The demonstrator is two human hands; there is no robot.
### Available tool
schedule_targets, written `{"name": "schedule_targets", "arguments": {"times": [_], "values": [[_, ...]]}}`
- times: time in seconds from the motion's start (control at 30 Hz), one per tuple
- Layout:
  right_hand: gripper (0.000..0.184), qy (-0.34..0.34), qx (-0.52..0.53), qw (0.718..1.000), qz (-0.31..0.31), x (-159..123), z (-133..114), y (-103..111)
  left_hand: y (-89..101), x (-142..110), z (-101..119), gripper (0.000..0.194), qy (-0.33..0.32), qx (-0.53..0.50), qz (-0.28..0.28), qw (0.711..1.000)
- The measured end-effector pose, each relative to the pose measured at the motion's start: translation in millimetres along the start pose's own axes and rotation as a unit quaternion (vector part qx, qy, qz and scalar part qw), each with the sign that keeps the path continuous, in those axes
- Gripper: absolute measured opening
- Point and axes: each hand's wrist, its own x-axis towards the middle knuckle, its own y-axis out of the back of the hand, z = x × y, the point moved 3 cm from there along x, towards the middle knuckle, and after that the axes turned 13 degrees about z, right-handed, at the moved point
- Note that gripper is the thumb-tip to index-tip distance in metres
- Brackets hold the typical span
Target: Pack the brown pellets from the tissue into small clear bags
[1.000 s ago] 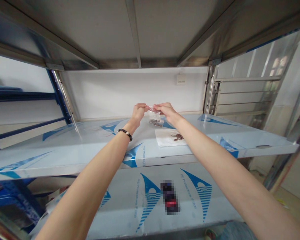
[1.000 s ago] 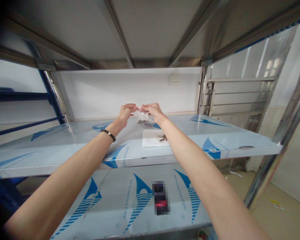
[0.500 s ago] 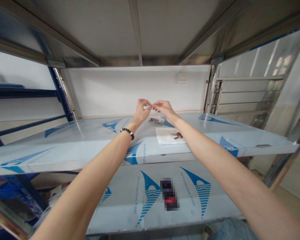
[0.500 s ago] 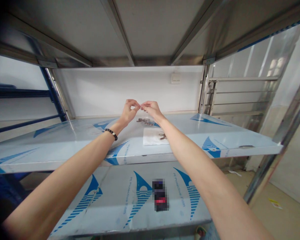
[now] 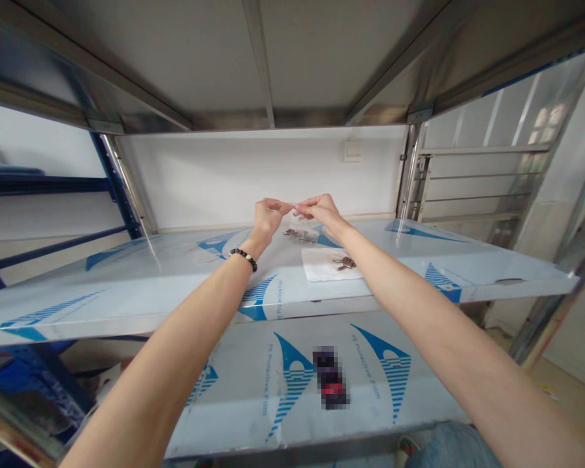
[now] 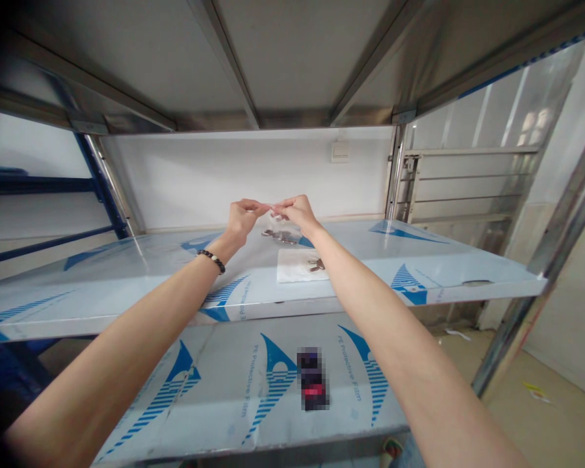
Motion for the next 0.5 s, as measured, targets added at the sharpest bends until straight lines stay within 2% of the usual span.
{"name": "schedule_targets", "arguments": {"times": [0.17,0.27,0.37,0.5], "values": [[0.019,-0.026,0.024,0.999,-0.025,2,-4,-1,1.4,-2,6,0.019,0.052,-0.058,-0.006,0.997],[0.026,-0.017,0.046,0.999,-0.009,4,-5,-1,3.3,2,7,0.022,0.061,-0.059,0.0,0.996],[0.032,-0.025,0.048,0.999,0.006,6,-2,1,4.1,6,9,0.023,0.043,-0.055,0.011,0.997],[0.033,-0.037,0.04,0.998,-0.004,8,6,8,4.5,9,12,0.022,-0.013,-0.033,0.019,0.999]]}}
